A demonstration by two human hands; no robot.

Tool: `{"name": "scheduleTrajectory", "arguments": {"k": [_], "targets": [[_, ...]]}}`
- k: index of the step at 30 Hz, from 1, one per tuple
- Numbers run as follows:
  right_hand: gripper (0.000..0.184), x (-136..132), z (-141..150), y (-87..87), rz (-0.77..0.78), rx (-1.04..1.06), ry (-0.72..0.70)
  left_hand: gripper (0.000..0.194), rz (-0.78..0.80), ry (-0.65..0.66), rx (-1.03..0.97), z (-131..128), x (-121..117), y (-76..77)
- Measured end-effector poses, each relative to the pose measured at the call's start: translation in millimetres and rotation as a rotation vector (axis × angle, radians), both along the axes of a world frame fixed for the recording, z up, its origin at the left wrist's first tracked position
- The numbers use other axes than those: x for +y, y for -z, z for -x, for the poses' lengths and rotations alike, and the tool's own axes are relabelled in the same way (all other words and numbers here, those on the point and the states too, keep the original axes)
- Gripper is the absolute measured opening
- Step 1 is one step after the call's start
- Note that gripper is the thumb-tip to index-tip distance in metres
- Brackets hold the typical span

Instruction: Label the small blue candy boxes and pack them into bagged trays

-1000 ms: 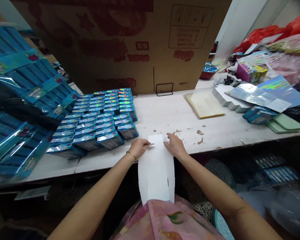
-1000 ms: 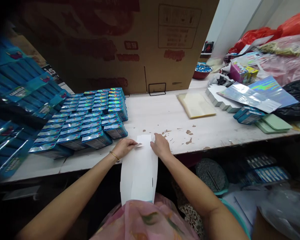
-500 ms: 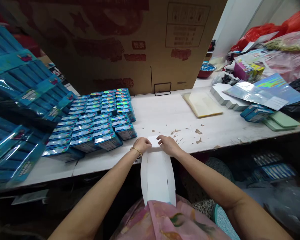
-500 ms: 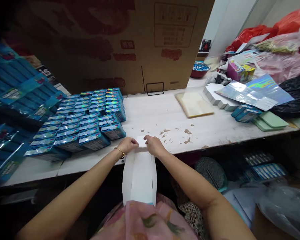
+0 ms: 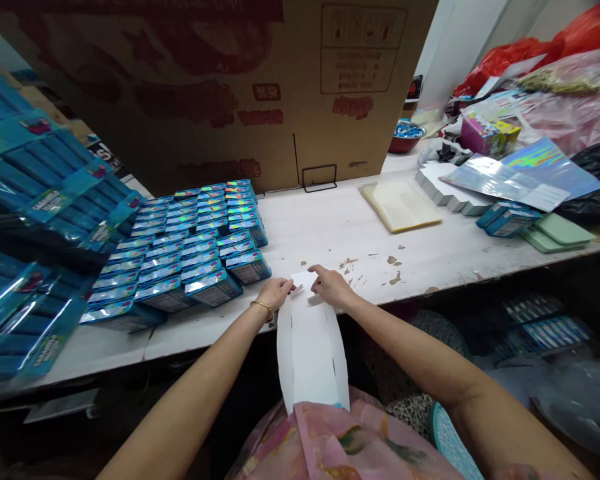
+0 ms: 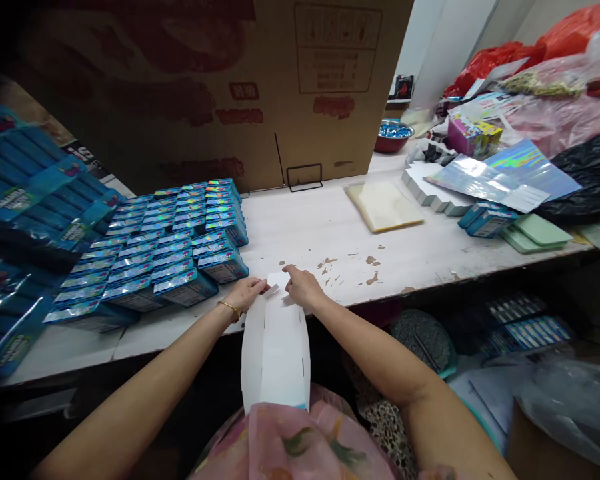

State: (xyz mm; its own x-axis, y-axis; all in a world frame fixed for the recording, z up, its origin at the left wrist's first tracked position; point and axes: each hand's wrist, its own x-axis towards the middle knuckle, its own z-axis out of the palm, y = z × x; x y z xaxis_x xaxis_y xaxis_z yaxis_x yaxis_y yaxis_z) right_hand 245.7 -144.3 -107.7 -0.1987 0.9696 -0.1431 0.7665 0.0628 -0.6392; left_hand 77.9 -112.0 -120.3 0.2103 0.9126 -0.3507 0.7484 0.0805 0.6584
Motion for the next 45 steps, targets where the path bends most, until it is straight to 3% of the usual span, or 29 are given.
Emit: {"name": "scheduleTrajectory", "arguments": {"k": [5, 9, 12, 14, 17, 20, 22, 25, 30, 32, 39, 42, 45], "targets": [[0.06, 0.3, 2.7, -1.1, 0.0, -0.079, 0.095, 0.014, 0.013, -0.008, 0.081, -5.7, 4.0, 1.7], [0.069, 6.2, 0.5, -4.2, 0.098, -0.115, 0.129, 0.045, 0.11, -0.115, -0.074, -5.6, 0.1, 1.1], [0.07, 9.8, -1.7, -3.9, 0.17, -0.087, 0.143, 0.035, 0.186, -0.099, -0.189, -3.4, -2.9, -0.4], [0.057, 9.1, -2.5, -1.7, 0.205, -0.049, 0.149, 0.018, 0.141, -0.058, -0.131, -2.0, -3.7, -0.9], [0.03, 4.2, -4.5, 2.8, 0.238, 0.095, 0.178, 0.029, -0.025, 0.013, -0.013, -0.1, -4.6, -1.2], [0.043, 0.8, -8.7, 5.0, 0.313, 0.313, 0.251, 0.047, -0.087, 0.058, -0.005, 1.2, -8.1, -3.1], [0.038, 2.4, -11.6, 3.7, 0.366, 0.385, 0.254, 0.055, -0.09, 0.055, 0.005, 2.2, -11.5, -5.2], [0.024, 10.0, -14.4, -1.8, 0.437, 0.41, 0.152, 0.053, -0.068, 0.101, -0.015, 5.9, -16.5, -7.1], [0.017, 19.8, -14.2, -13.0, 0.549, 0.433, 0.004, 0.045, 0.042, 0.138, -0.257, 14.3, -21.0, -5.8], [0.017, 19.2, -14.1, -15.7, 0.543, 0.413, 0.002, 0.041, 0.018, 0.135, -0.196, 13.2, -20.6, -7.8], [0.028, 9.0, -15.0, -10.2, 0.403, 0.396, -0.039, 0.024, -0.147, 0.179, 0.35, -5.5, -14.5, -24.0], [0.026, 5.7, -15.3, -8.2, 0.361, 0.379, -0.007, 0.025, -0.175, 0.195, 0.418, -7.9, -13.5, -24.9], [0.039, 6.8, -16.4, -13.5, 0.405, 0.367, 0.015, 0.027, -0.166, 0.223, 0.412, -5.7, -14.5, -25.2]]}}
